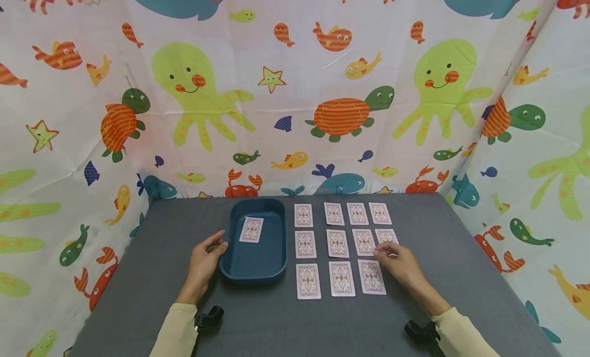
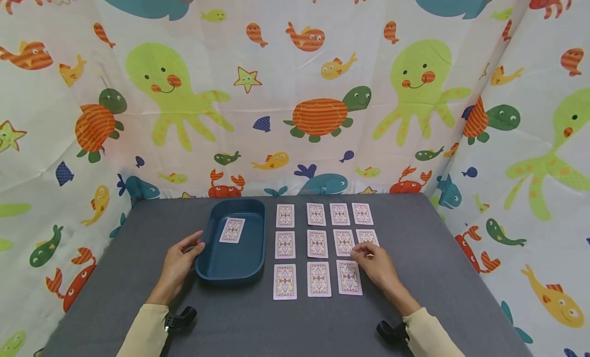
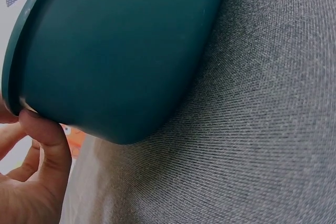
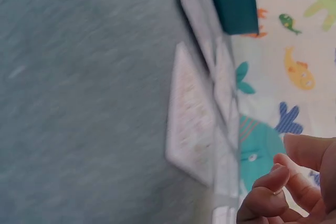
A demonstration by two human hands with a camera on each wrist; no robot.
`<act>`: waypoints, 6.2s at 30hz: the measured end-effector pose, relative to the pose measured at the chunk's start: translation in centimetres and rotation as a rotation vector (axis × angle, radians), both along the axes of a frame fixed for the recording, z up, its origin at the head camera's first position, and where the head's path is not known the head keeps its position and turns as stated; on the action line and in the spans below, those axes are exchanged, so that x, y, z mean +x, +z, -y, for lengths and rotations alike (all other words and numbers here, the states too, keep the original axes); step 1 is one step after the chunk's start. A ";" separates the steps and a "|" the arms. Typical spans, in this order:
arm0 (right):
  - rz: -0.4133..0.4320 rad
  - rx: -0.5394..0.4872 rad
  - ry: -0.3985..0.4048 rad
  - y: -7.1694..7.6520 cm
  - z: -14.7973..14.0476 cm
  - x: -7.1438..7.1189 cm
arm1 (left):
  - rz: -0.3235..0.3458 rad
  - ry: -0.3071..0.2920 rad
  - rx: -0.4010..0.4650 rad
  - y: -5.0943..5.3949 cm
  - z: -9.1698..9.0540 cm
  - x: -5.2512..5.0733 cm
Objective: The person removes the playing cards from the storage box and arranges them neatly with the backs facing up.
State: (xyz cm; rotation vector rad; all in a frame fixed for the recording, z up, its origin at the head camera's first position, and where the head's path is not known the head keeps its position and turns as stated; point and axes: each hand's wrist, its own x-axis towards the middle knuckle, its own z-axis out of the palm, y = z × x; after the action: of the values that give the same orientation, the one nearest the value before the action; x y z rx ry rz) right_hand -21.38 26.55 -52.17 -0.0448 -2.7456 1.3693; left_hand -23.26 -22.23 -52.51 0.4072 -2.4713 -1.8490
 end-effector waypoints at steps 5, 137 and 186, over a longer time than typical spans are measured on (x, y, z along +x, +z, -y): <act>0.023 -0.005 0.010 1.8 1.1 -0.1 | -0.003 0.009 0.010 0.2 0.0 0.0; 0.181 0.030 0.118 0.9 31.3 -12.2 | -0.001 0.060 0.048 0.3 -0.7 0.2; 0.141 0.028 0.317 3.9 31.6 -11.8 | -0.008 0.050 0.066 0.4 -0.6 0.0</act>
State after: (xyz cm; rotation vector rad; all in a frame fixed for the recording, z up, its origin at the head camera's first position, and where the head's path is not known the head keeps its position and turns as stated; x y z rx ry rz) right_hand -33.17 -5.08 -48.31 0.3214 -2.9890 1.4462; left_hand -23.23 -21.66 -52.09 0.4588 -2.3768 -1.9134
